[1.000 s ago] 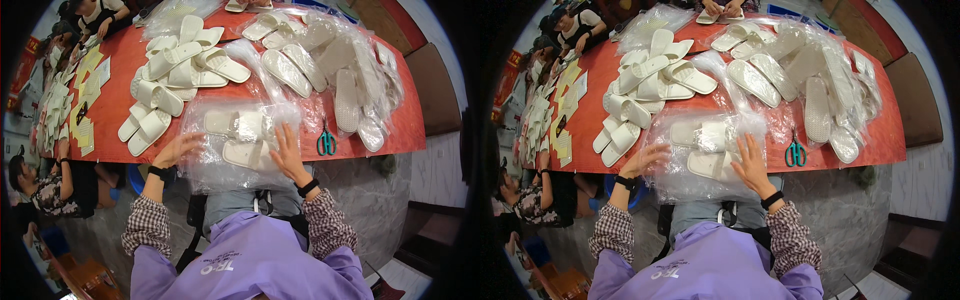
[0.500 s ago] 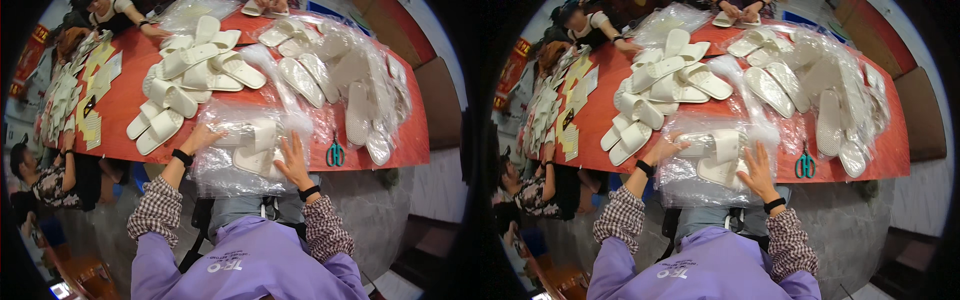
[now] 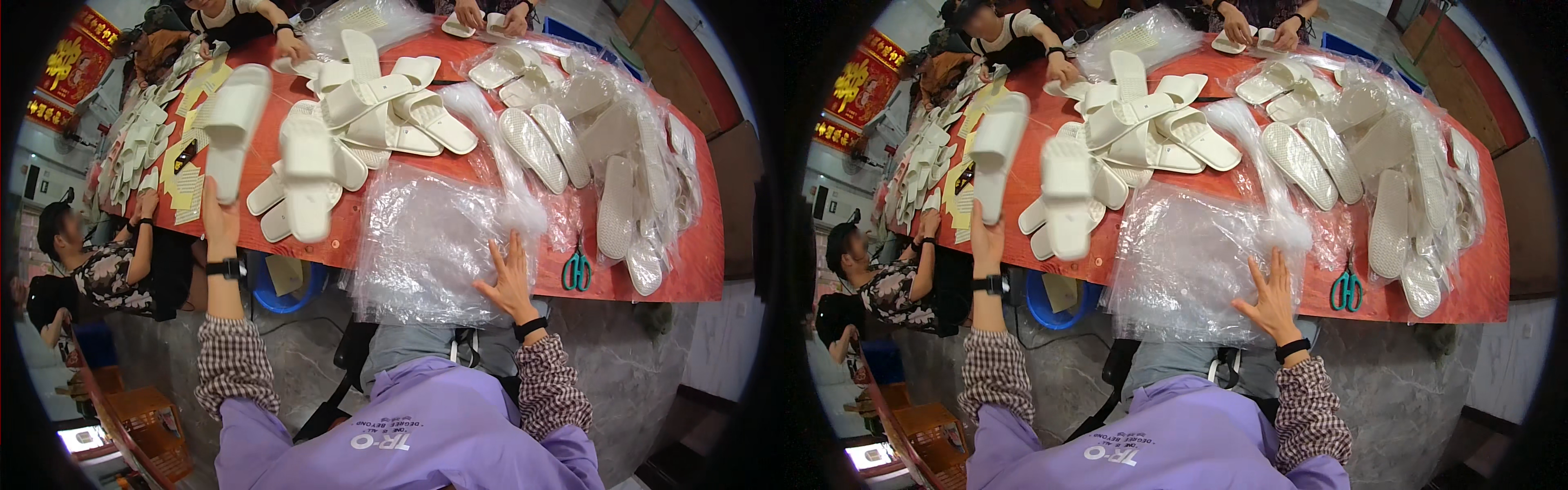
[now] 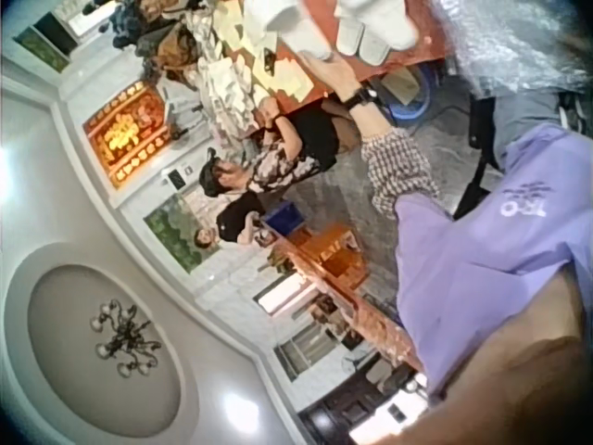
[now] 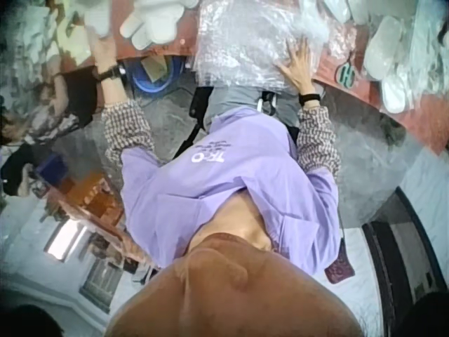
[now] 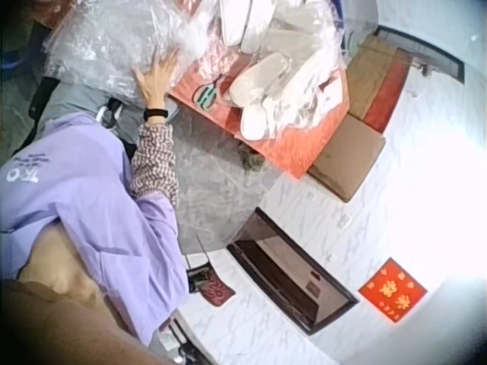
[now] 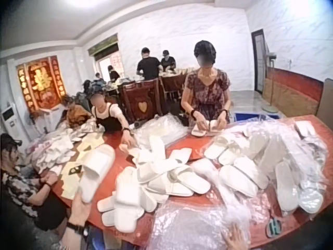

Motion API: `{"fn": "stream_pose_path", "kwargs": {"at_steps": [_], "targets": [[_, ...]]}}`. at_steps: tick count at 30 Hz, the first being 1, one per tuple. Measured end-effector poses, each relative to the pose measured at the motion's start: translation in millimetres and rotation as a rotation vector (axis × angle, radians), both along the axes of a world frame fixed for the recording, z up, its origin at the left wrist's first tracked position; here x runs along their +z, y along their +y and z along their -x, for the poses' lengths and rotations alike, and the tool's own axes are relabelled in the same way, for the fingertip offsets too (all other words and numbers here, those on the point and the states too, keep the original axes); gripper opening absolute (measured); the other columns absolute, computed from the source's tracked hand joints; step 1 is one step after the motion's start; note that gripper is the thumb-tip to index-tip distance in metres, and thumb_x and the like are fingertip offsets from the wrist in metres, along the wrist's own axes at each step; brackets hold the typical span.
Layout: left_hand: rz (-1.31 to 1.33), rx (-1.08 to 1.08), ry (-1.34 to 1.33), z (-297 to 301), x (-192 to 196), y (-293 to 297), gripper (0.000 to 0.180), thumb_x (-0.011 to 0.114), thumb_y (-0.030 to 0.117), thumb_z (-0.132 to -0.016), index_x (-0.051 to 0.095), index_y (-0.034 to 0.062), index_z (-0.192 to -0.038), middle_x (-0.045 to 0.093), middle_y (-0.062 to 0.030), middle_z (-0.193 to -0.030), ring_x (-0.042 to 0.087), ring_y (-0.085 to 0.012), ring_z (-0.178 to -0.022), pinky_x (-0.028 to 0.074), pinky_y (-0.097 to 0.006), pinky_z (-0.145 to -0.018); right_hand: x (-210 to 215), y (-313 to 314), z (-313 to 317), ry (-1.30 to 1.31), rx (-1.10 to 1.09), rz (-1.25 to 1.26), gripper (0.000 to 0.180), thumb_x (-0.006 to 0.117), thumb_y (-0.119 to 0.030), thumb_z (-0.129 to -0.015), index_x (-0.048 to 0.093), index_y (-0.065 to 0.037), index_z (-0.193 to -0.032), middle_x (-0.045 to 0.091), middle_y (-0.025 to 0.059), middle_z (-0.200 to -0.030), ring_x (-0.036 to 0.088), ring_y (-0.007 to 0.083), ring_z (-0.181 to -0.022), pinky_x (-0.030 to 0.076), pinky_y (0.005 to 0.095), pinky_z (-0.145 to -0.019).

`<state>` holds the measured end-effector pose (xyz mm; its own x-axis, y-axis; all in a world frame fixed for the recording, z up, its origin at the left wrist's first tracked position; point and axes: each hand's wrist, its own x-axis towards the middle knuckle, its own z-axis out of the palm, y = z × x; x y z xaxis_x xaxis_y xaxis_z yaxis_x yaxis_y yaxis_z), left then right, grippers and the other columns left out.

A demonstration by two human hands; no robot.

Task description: Placing pairs of slippers into plastic bags.

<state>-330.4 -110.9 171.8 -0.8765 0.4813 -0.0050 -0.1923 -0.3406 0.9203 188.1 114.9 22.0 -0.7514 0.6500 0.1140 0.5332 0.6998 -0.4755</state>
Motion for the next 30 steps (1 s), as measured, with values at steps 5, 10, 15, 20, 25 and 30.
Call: {"fn": "stream_pose_path", "kwargs": {"at_steps": [5,10,15,20,25,30], "targets": [[0.719,0.365,0.032,-13,19,58,0.052,0.056,0.011,-0.095,0.036,-0.0038,-0.141,0.05,-0.0113,-0.138,0.051,-0.0225,-0.124,0.041,-0.034,-0.103,2,2,-1,-0.048,-0.016,-0.019,0.094,0.066,-0.064,-0.076,0.031,-0.024,-0.153,0.006,0.0257,-0.159,0.009,0.0454,-0.146,0.015,0.0579,-0.115],[0.754,-0.104,1.505,-55,-21,121,0.057,0.065,0.003,-0.077,0.054,0.009,-0.133,0.046,-0.0207,-0.138,0.038,-0.0382,-0.133,0.03,-0.049,-0.11,3,5,-2,-0.072,-0.037,-0.034,0.093,0.067,-0.064,-0.075,0.033,-0.023,-0.152,0.007,0.0261,-0.159,0.012,0.0459,-0.145,0.017,0.0582,-0.114],[0.888,-0.381,2.131,-81,-73,179,0.055,0.059,0.013,-0.083,0.055,0.0299,-0.135,0.032,-0.001,-0.155,0.022,-0.031,-0.146,0.01,-0.068,-0.113,1,1,4,-0.025,0.0,-0.103,0.09,0.067,-0.064,-0.075,0.037,-0.023,-0.15,0.012,0.028,-0.157,0.018,0.0466,-0.143,0.019,0.0561,-0.114],[0.93,-0.606,2.018,-82,-110,230,0.045,0.062,0.022,-0.082,0.06,0.0305,-0.126,0.043,0.0041,-0.148,0.019,-0.025,-0.148,0.002,-0.077,-0.109,2,-6,4,-0.112,-0.014,-0.05,0.089,0.065,-0.067,-0.075,0.04,-0.023,-0.148,0.014,0.029,-0.157,0.02,0.0466,-0.142,0.02,0.0557,-0.113],[1.136,-0.696,1.984,-66,-98,231,0.063,0.072,0.032,-0.068,0.058,0.0253,-0.129,0.042,0.0038,-0.149,0.009,-0.0205,-0.15,0.001,-0.078,-0.109,4,-4,0,-0.195,-0.037,0.011,0.092,0.064,-0.07,-0.074,0.039,-0.022,-0.149,0.009,0.0284,-0.158,0.014,0.0476,-0.144,0.016,0.0573,-0.114],[1.21,-0.653,1.988,-18,-101,232,0.068,0.072,0.029,-0.067,0.056,0.0246,-0.133,0.039,0.0012,-0.151,0.009,-0.0208,-0.15,0.003,-0.074,-0.111,8,4,7,-0.173,-0.033,-0.013,0.091,0.065,-0.069,-0.074,0.04,-0.022,-0.148,0.015,0.0274,-0.157,0.022,0.0453,-0.142,0.022,0.0566,-0.112]]}}
